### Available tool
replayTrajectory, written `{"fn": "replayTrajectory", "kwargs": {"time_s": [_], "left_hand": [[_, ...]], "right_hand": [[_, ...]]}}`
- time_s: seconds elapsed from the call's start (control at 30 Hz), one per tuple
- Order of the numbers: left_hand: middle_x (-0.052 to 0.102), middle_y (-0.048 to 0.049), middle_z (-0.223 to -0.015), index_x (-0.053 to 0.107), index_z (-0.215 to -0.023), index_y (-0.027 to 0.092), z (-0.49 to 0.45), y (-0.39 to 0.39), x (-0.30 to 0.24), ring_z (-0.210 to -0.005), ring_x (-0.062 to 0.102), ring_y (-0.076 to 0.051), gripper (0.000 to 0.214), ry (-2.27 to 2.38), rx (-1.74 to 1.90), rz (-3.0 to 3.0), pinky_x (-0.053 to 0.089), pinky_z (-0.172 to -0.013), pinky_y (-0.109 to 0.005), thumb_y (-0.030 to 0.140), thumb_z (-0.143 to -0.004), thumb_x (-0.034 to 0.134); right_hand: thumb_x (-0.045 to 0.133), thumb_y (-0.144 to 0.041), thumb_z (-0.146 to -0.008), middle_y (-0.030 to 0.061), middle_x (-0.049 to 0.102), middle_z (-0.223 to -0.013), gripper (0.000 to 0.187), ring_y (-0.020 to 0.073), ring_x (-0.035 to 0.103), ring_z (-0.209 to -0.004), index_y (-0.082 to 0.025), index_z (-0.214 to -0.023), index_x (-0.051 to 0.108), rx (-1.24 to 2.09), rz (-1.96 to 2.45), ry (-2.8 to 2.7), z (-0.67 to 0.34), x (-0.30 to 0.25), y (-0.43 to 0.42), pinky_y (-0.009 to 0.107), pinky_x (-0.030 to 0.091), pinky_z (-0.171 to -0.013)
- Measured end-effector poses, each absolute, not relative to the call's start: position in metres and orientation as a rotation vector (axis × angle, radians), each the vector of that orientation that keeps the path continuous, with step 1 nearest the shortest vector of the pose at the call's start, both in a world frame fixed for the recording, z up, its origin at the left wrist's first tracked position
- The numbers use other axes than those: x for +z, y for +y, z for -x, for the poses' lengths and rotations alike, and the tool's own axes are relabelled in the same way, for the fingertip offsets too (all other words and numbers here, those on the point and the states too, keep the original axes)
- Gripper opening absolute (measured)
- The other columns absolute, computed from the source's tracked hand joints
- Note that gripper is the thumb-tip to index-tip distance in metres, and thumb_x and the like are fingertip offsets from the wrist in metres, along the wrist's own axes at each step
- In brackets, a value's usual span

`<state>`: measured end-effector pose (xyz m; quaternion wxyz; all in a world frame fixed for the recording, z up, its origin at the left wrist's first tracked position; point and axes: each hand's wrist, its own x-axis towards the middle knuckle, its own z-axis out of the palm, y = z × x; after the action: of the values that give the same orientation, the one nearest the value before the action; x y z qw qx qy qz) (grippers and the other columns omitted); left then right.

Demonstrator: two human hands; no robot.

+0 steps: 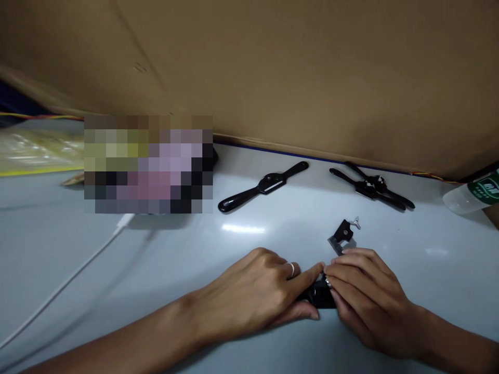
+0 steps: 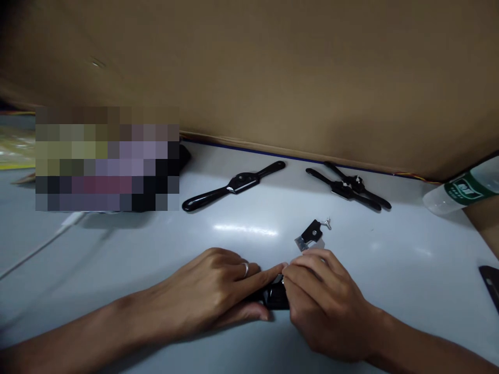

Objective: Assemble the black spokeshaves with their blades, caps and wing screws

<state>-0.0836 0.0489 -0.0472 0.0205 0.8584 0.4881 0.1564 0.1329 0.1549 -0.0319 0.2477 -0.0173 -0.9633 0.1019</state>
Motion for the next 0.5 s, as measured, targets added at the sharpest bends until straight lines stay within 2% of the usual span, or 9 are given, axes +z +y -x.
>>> {"fn": "replayTrajectory", "kwargs": {"time_s": [0.1,0.23,0.33,0.4,0.5], "left_hand": [[0.068,0.0007,-0.070,0.048,-0.134,0.010,0.084,0.048,-0.049,-0.050,0.062,-0.017,0.053,1.521,0.493,-2.661,0.038,-0.046,-0.034,0.051,-0.108,0.027],[0.067,0.0016,-0.069,0.049,-0.132,0.011,0.085,0.048,-0.050,-0.049,0.062,-0.016,0.049,1.512,0.496,-2.657,0.037,-0.046,-0.034,0.048,-0.109,0.026],[0.066,0.0025,-0.066,0.053,-0.126,0.013,0.085,0.050,-0.048,-0.047,0.059,-0.015,0.046,1.514,0.514,-2.644,0.034,-0.045,-0.033,0.048,-0.109,0.027],[0.067,0.0023,-0.066,0.053,-0.127,0.014,0.085,0.051,-0.046,-0.046,0.059,-0.015,0.046,1.523,0.512,-2.638,0.034,-0.044,-0.033,0.048,-0.109,0.027],[0.070,0.0009,-0.071,0.049,-0.135,0.014,0.085,0.051,-0.044,-0.047,0.060,-0.015,0.048,1.556,0.487,-2.629,0.036,-0.045,-0.032,0.048,-0.109,0.027]], "right_hand": [[0.052,-0.006,-0.090,0.0103,0.075,-0.109,0.025,0.0220,0.064,-0.104,-0.010,-0.109,0.068,0.283,-0.007,-2.649,-0.136,-0.038,0.159,0.042,0.052,-0.099],[0.044,-0.005,-0.090,0.0056,0.075,-0.115,0.028,0.0187,0.064,-0.108,-0.017,-0.101,0.067,0.371,-0.076,-2.682,-0.138,-0.035,0.163,0.040,0.048,-0.105],[0.043,-0.002,-0.086,0.0051,0.073,-0.121,0.034,0.0196,0.062,-0.117,-0.019,-0.105,0.065,0.426,-0.081,-2.644,-0.138,-0.026,0.163,0.042,0.046,-0.108],[0.045,0.001,-0.081,0.0067,0.074,-0.115,0.040,0.0215,0.063,-0.116,-0.021,-0.108,0.064,0.434,0.021,-2.608,-0.138,-0.021,0.163,0.044,0.050,-0.104],[0.046,0.001,-0.079,0.0049,0.074,-0.093,0.037,0.0206,0.068,-0.096,-0.022,-0.103,0.061,0.473,0.141,-2.496,-0.137,-0.018,0.160,0.042,0.056,-0.090]]}}
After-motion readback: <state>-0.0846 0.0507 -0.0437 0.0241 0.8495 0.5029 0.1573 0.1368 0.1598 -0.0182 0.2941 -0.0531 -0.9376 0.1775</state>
